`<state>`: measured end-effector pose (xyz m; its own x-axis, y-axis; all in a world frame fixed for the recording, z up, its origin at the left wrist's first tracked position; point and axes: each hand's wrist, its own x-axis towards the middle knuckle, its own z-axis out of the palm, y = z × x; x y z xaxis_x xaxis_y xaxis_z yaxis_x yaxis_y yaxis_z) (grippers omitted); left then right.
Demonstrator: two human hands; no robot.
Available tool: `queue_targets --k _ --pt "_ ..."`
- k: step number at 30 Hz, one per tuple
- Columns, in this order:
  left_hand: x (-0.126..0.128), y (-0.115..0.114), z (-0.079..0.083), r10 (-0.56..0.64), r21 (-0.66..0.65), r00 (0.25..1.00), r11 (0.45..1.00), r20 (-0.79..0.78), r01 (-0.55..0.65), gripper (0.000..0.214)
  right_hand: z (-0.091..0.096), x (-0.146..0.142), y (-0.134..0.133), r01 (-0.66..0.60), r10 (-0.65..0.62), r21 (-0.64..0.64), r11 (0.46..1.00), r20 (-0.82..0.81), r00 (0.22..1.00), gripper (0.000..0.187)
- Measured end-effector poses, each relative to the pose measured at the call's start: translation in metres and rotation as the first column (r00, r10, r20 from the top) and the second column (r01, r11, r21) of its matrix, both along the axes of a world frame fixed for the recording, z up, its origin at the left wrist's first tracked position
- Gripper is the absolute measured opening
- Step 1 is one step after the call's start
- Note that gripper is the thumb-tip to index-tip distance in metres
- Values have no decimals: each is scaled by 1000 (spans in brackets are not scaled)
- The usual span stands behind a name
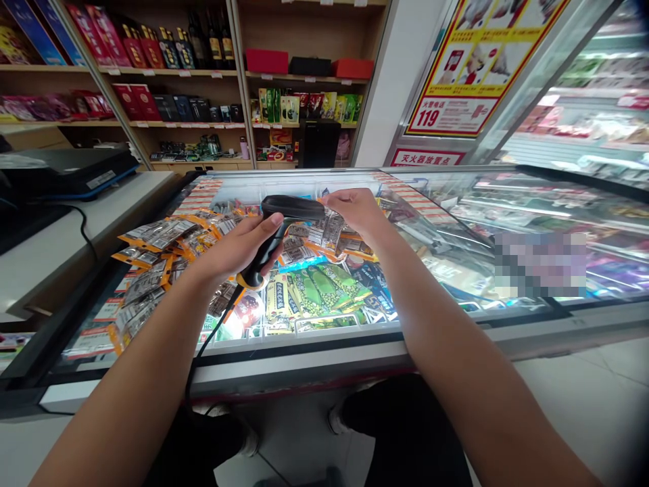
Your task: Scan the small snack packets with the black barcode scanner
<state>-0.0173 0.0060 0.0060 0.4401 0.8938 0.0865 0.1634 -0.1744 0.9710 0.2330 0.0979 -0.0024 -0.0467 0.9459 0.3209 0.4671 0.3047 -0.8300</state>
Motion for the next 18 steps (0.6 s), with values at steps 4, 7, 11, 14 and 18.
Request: queue_targets --k 4,7,11,14,18 --pt "0 0 0 10 1 1000 1000 -18 -10 58 0 3 4 25 -26 29 999 55 998 26" --pt "2 0 0 69 -18 997 998 22 -68 56 -1 11 8 74 -84 58 996 212 974 25" --pt "5 1 2 131 -11 988 991 80 -131 54 -5 16 7 208 -261 159 965 524 811 22" --pt "7 0 4 154 -9 984 988 87 -154 53 -12 6 -1 232 -315 213 949 655 687 32" --pt "8 -1 6 160 -19 984 987 76 -159 53 -22 -11 -8 226 -149 5 974 768 623 51"
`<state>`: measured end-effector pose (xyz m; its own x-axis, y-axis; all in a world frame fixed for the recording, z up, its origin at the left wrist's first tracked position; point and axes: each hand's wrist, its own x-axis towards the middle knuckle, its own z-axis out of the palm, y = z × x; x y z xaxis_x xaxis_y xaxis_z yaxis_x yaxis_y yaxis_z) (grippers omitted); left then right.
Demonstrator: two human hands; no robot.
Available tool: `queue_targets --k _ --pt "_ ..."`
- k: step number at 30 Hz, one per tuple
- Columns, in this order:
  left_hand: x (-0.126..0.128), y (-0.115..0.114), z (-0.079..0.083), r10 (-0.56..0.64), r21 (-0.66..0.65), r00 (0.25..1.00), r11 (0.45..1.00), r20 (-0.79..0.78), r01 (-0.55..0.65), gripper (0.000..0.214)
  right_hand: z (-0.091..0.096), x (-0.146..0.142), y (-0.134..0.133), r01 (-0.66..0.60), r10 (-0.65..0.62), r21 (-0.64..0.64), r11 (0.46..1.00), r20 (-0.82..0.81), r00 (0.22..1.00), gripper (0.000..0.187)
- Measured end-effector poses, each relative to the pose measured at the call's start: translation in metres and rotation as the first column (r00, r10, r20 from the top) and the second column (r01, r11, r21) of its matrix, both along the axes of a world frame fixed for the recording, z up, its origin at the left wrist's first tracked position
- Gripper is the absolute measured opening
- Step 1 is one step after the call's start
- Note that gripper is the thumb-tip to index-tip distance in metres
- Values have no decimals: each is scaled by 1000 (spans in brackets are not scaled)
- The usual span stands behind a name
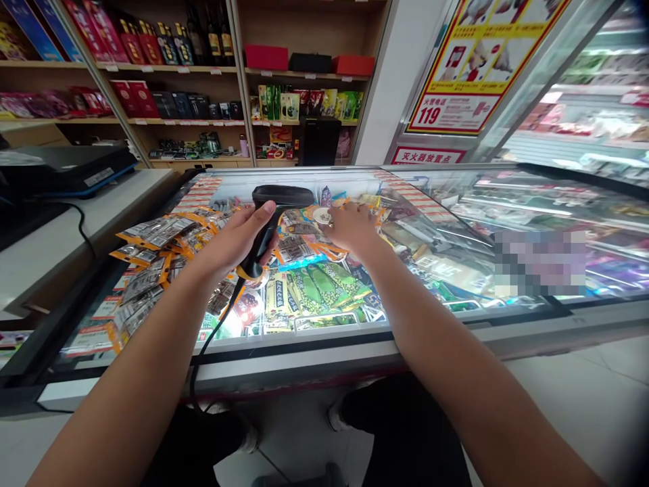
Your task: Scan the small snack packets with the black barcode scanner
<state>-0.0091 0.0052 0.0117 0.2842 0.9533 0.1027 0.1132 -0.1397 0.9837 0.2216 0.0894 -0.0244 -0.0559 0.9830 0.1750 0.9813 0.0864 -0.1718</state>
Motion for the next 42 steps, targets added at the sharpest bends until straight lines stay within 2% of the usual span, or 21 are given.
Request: queue_targets --k 2,4,8,11,13,15,17,18,20,21,23,25,27,30,33,36,38,42 --pt "0 0 0 -3 -4 1000 1000 -8 3 52 -1 -4 0 22 -16 -171 985 32 999 51" --pt "-1 0 -1 -9 -4 1000 1000 -20 9 52 2 -4 1 40 -25 -272 962 57 998 50" --pt "-3 1 -3 -23 3 1000 1000 -20 23 53 13 14 6 -37 71 -296 954 107 992 47" --pt "-4 2 -4 -21 2 999 1000 -25 21 54 19 42 14 -169 196 -301 938 61 979 35" --pt "-4 2 -4 -17 -6 999 1000 -34 17 54 21 58 19 -214 235 -310 926 33 971 31" --pt "-4 2 -4 -9 -12 999 1000 -37 9 55 21 64 23 -192 218 -275 942 66 974 28" --pt "-3 2 -3 -6 -11 999 1000 -34 6 56 17 57 23 -192 205 -146 970 78 976 28" --pt "-3 1 -3 -8 -8 999 1000 -33 8 56 14 49 22 -218 221 -64 974 49 974 29" --pt "-2 1 -3 -19 -3 999 1000 -35 19 56 5 30 19 -315 319 59 947 -78 944 38" --pt "-2 1 -3 -24 -1 999 1000 -39 24 56 -1 20 18 -371 377 65 926 -146 915 45" --pt "-2 1 -3 -30 1 999 1000 -43 30 57 -12 5 19 -429 415 -17 903 -221 883 58" --pt "-2 1 -3 -29 4 999 1000 -41 29 57 -21 -2 21 -427 399 -113 897 -207 893 71" --pt "-1 1 -3 -27 7 999 1000 -39 27 57 -24 -1 23 -409 385 -146 901 -168 907 79" --pt "-1 1 -3 -29 12 998 999 -55 29 56 -18 5 21 -388 370 -99 916 -161 915 82" --pt "0 1 -3 -25 0 997 1000 -79 25 54 -8 13 16 -372 348 -76 925 -222 911 83" --pt "0 2 -4 -21 -14 997 1000 -80 20 54 -2 18 14 -442 399 -57 895 -341 851 89" --pt "0 2 -4 -16 -21 997 1000 -79 15 54 0 20 15 -480 431 -28 877 -396 810 86" --pt "0 2 -4 -3 -28 997 1000 -76 1 54 0 13 19 -416 342 -15 909 -542 768 49"
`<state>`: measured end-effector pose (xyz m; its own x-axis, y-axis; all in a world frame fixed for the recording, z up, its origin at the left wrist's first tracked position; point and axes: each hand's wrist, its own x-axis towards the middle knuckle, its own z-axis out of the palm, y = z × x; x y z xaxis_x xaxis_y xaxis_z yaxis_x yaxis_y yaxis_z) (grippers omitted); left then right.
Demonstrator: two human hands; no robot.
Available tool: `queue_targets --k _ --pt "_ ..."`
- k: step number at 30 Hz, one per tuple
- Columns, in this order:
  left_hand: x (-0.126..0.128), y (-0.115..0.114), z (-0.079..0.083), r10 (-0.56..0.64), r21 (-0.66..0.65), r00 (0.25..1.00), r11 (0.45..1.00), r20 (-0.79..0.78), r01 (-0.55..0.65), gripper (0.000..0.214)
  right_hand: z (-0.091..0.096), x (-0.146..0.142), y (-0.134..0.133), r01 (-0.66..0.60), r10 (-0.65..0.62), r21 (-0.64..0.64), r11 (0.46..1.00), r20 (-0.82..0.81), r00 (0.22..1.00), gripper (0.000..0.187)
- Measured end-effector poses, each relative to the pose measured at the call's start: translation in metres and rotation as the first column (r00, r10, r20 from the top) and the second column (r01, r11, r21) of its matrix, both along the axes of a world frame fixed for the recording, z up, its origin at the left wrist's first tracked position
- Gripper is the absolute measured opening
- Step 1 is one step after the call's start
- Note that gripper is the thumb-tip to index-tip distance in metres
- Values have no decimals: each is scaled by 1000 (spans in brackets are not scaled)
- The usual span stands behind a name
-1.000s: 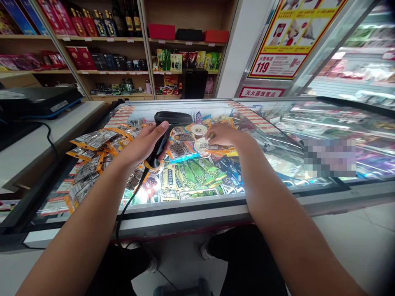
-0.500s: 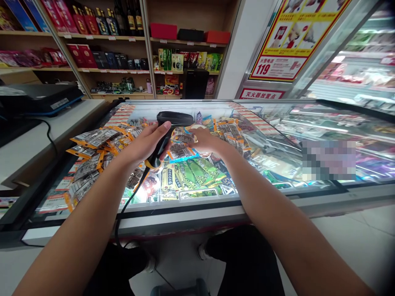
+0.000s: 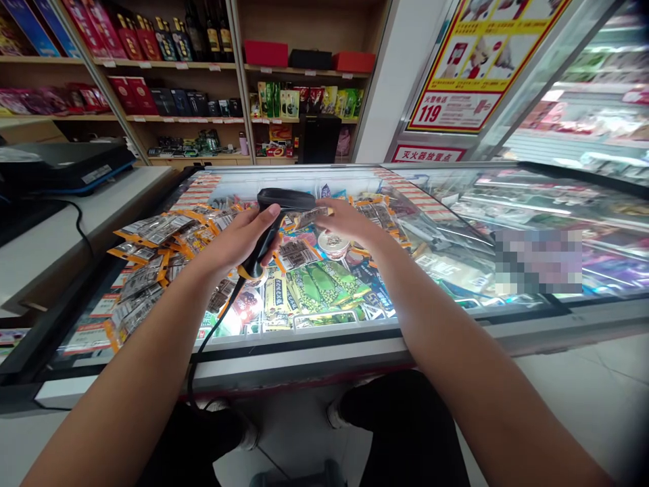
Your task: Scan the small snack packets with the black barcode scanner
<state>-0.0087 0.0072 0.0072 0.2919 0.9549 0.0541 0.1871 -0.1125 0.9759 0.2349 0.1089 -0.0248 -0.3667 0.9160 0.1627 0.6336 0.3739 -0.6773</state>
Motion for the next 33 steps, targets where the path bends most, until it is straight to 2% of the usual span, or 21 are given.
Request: queue_targets --k 1,3,5,6,8,9,13,16,19,22,26,33 --pt "0 0 0 -1 -2 1000 1000 1 1 54 -1 -2 1 43 -42 17 999 -43 998 43" --pt "0 0 0 -6 -2 1000 1000 5 6 54 -4 -5 3 132 -118 131 983 -112 987 40" --pt "0 0 0 -12 1 1000 1000 15 12 56 -4 -5 4 206 -168 254 945 -161 972 50" --pt "0 0 0 -14 5 1000 1000 19 14 56 -3 -5 4 234 -190 273 933 -179 965 58" --pt "0 0 0 -16 15 1000 1000 19 16 57 0 -3 2 280 -235 250 927 -196 952 68" --pt "0 0 1 -17 18 1000 1000 15 17 57 3 -2 2 297 -254 238 925 -194 948 64" --pt "0 1 -1 -18 27 1000 999 5 18 57 11 1 -2 294 -260 241 925 -162 952 26" --pt "0 3 -4 -21 32 1000 999 0 21 56 15 1 -5 315 -293 190 930 -135 946 11" --pt "0 4 -7 -37 51 999 998 -8 37 58 18 0 -10 351 -340 136 926 -100 935 12" --pt "1 3 -7 -44 54 999 998 -21 45 59 19 -2 -12 334 -325 103 937 -94 941 14" --pt "0 2 -8 -42 57 999 997 -15 43 59 17 -2 -11 342 -334 120 932 -79 939 18" --pt "-1 3 -6 -32 57 999 998 -18 33 62 19 -2 -11 333 -326 116 936 -75 942 14"
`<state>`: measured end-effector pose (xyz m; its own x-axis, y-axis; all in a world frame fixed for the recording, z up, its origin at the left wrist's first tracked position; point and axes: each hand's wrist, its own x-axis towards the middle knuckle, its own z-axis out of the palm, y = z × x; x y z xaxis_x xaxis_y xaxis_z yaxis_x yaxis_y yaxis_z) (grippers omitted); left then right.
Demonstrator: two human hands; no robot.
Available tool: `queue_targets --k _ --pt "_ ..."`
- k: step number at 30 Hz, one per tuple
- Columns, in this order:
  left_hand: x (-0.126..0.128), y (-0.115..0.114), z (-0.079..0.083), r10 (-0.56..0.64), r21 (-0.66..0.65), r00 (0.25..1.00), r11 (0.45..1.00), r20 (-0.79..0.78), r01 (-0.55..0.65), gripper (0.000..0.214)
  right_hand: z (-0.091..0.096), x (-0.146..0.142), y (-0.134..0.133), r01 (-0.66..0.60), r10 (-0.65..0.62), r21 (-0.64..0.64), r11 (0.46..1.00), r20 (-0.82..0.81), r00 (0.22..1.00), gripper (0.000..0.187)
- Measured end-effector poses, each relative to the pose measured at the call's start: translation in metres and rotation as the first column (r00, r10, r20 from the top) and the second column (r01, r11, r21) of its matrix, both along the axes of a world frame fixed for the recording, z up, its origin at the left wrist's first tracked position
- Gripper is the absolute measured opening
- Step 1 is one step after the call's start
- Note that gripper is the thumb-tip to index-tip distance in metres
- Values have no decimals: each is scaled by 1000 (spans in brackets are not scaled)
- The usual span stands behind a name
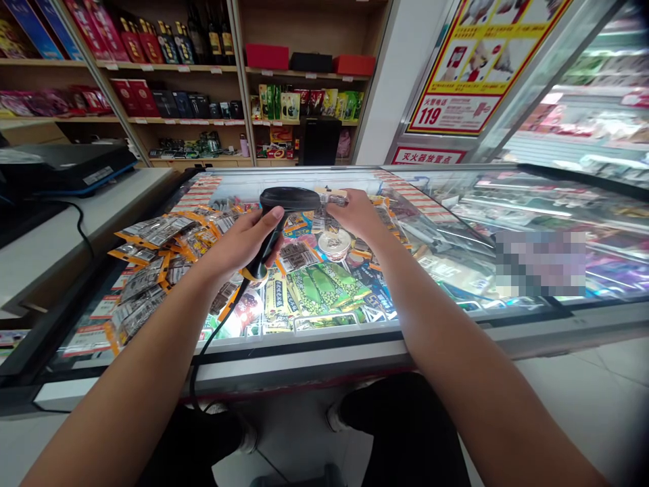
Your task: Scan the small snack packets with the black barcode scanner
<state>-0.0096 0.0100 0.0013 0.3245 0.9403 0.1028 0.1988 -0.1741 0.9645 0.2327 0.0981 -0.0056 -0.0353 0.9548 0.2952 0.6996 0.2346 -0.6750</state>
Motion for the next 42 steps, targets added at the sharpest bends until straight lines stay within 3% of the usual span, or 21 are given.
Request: queue_targets --k 3,6,8,10,11,13,15,17,20,23,26,29,33,42 --pt "1 0 2 6 4 998 1000 60 -6 59 -5 7 6 19 -18 -17 1000 17 1000 18" --pt "2 -1 4 37 6 993 999 111 -38 56 -14 17 15 142 -132 -57 988 153 979 52" --pt "3 -1 5 66 -7 990 998 125 -66 55 -19 20 18 258 -250 14 966 297 921 71" --pt "3 -1 5 77 -13 990 997 122 -76 55 -19 18 15 246 -271 115 963 380 884 71" --pt "3 0 5 78 -12 990 997 116 -77 55 -17 15 11 152 -189 122 981 393 900 64" --pt "3 0 5 81 -6 991 997 105 -80 54 -11 6 0 -176 161 6 984 370 915 49" --pt "3 1 4 81 0 992 997 98 -81 54 -5 -4 -15 -459 495 -188 868 294 817 47" --pt "3 1 5 71 3 994 997 87 -72 54 -2 -12 -27 -527 610 -324 786 267 746 57" --pt "2 1 4 70 4 994 997 80 -71 54 -4 -17 -34 -459 573 -367 809 316 757 64" --pt "1 1 3 75 -6 993 997 97 -75 53 -8 -16 -27 -432 521 -326 841 271 809 45" --pt "1 1 2 83 -7 986 997 146 -83 54 -8 -15 -13 -345 370 -160 925 170 913 34" --pt "4 2 2 128 -2 966 991 223 -131 56 -8 -16 -4 -137 138 25 990 -52 989 38" --pt "9 3 1 173 -13 941 984 289 -177 61 -12 -20 -1 -43 81 169 985 -220 972 39" --pt "13 3 -2 132 -146 905 986 406 -78 61 -19 -21 4 -8 59 185 983 -274 960 39"
